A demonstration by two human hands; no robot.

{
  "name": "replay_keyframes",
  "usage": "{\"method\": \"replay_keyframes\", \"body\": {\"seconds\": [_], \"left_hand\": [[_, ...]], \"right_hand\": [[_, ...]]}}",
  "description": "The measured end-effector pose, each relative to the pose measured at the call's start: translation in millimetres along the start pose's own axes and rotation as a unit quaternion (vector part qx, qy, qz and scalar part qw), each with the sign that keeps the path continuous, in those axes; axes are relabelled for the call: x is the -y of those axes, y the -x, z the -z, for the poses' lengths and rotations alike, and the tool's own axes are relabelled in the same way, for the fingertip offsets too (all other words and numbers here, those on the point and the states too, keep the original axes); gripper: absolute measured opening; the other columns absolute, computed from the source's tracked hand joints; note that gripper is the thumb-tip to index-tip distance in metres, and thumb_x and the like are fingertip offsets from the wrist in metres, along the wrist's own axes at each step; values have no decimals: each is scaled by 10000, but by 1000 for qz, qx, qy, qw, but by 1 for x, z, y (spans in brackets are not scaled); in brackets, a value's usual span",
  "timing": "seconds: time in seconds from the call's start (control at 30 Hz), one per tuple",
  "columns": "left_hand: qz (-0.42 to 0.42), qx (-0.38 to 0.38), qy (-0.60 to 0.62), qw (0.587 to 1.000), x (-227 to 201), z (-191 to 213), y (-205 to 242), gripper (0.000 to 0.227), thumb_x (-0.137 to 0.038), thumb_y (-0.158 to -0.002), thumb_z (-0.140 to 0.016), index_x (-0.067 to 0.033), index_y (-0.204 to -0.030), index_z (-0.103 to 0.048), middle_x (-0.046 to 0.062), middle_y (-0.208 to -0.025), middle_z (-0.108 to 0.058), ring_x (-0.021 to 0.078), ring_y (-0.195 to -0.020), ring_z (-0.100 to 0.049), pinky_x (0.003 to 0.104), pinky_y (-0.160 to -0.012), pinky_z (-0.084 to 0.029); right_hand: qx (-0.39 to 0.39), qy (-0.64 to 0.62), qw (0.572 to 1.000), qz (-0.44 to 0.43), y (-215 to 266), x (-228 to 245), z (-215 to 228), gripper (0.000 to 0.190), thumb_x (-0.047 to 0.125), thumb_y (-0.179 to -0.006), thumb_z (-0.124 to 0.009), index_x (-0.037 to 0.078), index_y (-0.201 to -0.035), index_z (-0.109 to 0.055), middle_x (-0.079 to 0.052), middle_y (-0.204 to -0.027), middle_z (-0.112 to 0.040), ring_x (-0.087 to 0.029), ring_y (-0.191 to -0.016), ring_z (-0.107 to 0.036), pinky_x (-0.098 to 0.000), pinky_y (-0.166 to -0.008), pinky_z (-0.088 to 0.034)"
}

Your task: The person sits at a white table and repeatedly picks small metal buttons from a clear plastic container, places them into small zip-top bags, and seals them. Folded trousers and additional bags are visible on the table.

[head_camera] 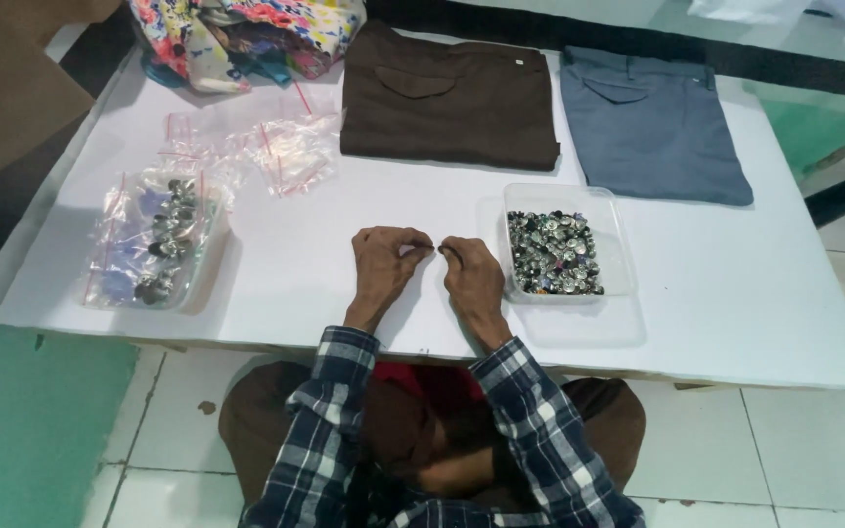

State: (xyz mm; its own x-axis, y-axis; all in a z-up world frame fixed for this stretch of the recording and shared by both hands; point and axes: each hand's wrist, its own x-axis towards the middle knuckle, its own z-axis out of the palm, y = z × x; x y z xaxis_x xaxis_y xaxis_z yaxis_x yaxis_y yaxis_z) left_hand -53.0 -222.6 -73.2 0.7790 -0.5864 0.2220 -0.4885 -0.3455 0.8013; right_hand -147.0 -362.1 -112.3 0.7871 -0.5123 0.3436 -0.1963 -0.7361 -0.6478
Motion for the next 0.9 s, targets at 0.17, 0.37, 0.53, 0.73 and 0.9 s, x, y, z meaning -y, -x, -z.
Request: {"method": "replay_keyframes", "body": {"seconds": [0.17, 0.37, 0.53, 0.73, 0.9], "left_hand": [[14, 34, -35, 999, 3, -5, -2, 151, -231, -905, -730, -320, -1024, -757, -113, -982, -758, 106, -1124, -638, 374, -1139, -209], [-33, -2, -48, 998, 22, -17, -2, 252, -300, -850, -792, -321, -1095, -741, -109, -976, -750, 115, -1077, -645, 377, -1142, -260], [-57, -47, -35, 997, 10, -17, 0, 421, -315, -807, -846, -249, -1200, -710, -14, -1064, -748, 196, -1094, -644, 449, -1152, -280], [-153, -157, 58, 974, -39, -21, -3, 327, -198, -870, -809, -124, -1165, -690, 91, -1140, -703, 323, -1113, -655, 483, -1020, -438], [-283, -34, -60, 957, -79, -85, -29, 139, -109, -880, -748, -175, -1002, -754, -1, -959, -739, 225, -988, -711, 360, -904, -497]], "right_hand": [[-36, -5, 999, 23, 3, 5, 0, 140, 94, -966, -630, 120, -1059, -732, -68, -953, -720, -252, -929, -731, -337, -829, -600], [-93, 25, 989, 110, 11, 1, -5, 261, 78, -978, -592, 113, -1215, -696, -116, -994, -682, -319, -887, -725, -357, -746, -629], [-141, 63, 974, 167, 27, 33, 30, 321, 153, -986, -627, 69, -1296, -641, -116, -1047, -636, -310, -891, -725, -352, -714, -641], [-148, 96, 968, 179, 4, -21, 137, 124, 90, -963, -664, 151, -1012, -760, -18, -856, -695, -244, -761, -731, -317, -589, -608], [193, 393, 899, -27, -41, -63, 192, 313, 116, -842, -678, 339, -1022, -806, 26, -877, -766, -250, -863, -756, -420, -832, -609]]}}
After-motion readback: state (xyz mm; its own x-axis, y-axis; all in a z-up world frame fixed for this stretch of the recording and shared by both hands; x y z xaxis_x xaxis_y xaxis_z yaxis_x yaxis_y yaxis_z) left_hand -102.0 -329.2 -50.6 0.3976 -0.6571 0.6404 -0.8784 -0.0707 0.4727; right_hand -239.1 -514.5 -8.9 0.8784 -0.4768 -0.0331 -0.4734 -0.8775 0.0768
